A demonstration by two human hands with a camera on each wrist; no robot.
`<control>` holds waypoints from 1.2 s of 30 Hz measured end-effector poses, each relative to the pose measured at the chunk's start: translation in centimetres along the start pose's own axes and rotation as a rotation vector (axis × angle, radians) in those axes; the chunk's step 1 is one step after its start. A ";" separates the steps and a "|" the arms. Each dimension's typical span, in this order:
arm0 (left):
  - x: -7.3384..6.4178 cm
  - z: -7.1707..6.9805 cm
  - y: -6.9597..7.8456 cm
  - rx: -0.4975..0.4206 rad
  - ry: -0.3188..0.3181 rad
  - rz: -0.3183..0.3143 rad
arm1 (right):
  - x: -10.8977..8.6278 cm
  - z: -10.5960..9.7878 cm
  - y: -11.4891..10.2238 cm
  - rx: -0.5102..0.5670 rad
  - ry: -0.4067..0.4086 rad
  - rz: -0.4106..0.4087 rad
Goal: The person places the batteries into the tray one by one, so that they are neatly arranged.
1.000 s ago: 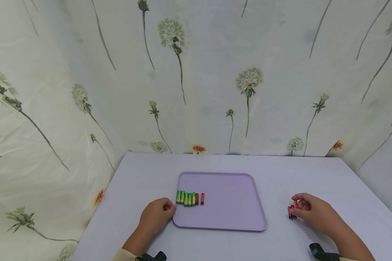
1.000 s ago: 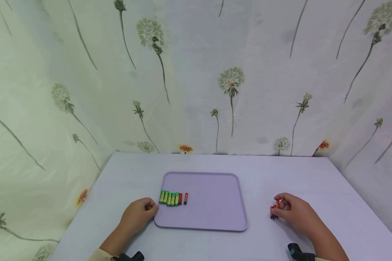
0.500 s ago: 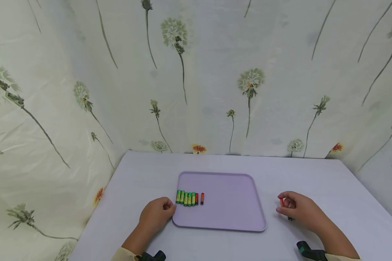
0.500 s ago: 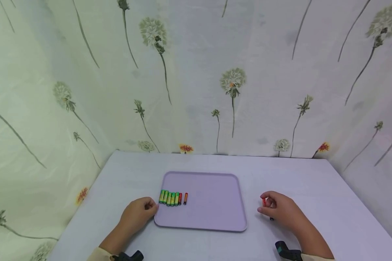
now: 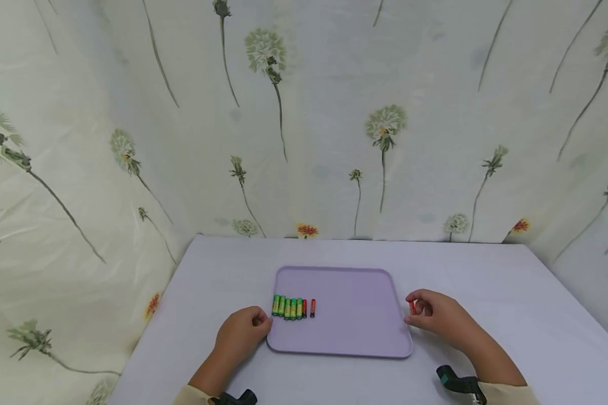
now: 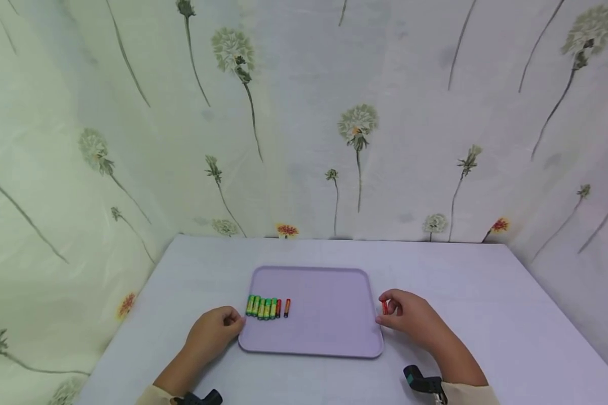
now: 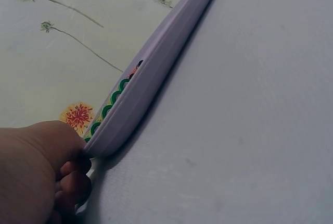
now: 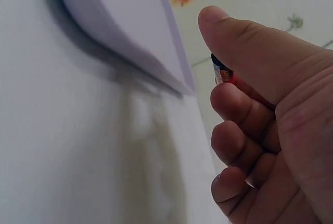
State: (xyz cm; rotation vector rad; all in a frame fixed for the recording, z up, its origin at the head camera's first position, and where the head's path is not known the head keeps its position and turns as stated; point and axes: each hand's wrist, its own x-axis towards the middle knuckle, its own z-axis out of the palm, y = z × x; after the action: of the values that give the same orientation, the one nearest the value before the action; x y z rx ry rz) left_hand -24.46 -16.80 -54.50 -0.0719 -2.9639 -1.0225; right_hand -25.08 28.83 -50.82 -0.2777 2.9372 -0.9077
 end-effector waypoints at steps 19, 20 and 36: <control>0.3 0.0 -0.5 0.006 0.004 0.012 | 2.7 3.5 -5.6 0.046 -0.085 -0.095; 0.3 0.0 -0.5 0.005 0.004 0.011 | 2.9 3.6 -5.8 0.045 -0.081 -0.103; 0.4 -0.2 -0.6 -0.003 0.004 0.028 | 5.7 5.9 -9.2 0.095 -0.092 -0.164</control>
State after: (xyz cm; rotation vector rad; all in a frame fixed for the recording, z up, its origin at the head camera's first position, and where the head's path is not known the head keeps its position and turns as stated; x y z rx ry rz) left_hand -24.89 -17.42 -54.71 -0.1106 -2.9488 -1.0226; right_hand -28.63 17.02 -50.54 -0.5467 2.8105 -1.0210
